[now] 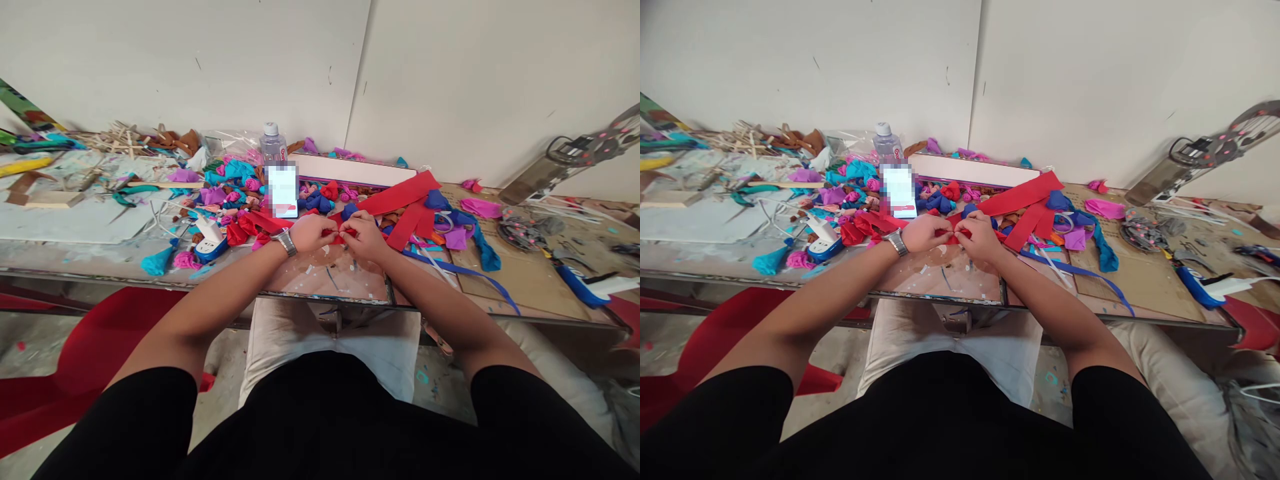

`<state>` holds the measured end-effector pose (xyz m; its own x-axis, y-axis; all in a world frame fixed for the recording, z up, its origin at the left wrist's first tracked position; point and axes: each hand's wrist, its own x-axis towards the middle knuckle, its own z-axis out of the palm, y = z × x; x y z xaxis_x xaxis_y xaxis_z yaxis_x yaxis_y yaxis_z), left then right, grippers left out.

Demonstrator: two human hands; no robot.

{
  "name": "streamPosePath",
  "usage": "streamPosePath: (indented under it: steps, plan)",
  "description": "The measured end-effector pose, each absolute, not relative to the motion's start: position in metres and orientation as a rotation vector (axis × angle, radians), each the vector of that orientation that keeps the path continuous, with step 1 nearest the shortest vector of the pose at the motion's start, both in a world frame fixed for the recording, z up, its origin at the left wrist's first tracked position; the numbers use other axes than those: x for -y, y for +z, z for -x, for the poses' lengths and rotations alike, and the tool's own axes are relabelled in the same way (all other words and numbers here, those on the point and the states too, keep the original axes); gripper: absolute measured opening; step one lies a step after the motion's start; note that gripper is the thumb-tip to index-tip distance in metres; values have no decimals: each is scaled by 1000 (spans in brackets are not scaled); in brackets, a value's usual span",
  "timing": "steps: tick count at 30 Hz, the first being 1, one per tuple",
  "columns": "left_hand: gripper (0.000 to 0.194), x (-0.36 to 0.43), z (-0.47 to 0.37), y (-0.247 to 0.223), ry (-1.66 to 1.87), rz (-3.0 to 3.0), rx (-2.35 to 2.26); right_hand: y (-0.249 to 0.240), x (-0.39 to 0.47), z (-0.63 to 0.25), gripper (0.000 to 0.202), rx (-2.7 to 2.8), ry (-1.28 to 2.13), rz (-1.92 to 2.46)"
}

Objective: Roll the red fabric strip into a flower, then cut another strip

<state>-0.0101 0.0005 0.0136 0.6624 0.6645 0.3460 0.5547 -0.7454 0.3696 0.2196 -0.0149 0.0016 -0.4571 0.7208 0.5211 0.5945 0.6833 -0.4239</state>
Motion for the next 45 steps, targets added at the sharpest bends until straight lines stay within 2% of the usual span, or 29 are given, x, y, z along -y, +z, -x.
streamPosePath:
  steps: [5,17,29,40,45]
  plan:
    - [28,-2,10,10,657,-2723,-960,2,14,-220,11,2223,258,1040]
    - [37,-4,12,13,620,-2739,-965,4,16,-220,13,2208,303,1006]
    - [27,1,16,23,457,-2771,-1135,1,11,-222,12,2211,278,996]
    - [26,1,16,25,436,-2702,-1131,-1,10,-222,7,2264,284,1030]
    - [24,2,14,25,443,-2640,-1038,1,12,-224,18,2298,312,977]
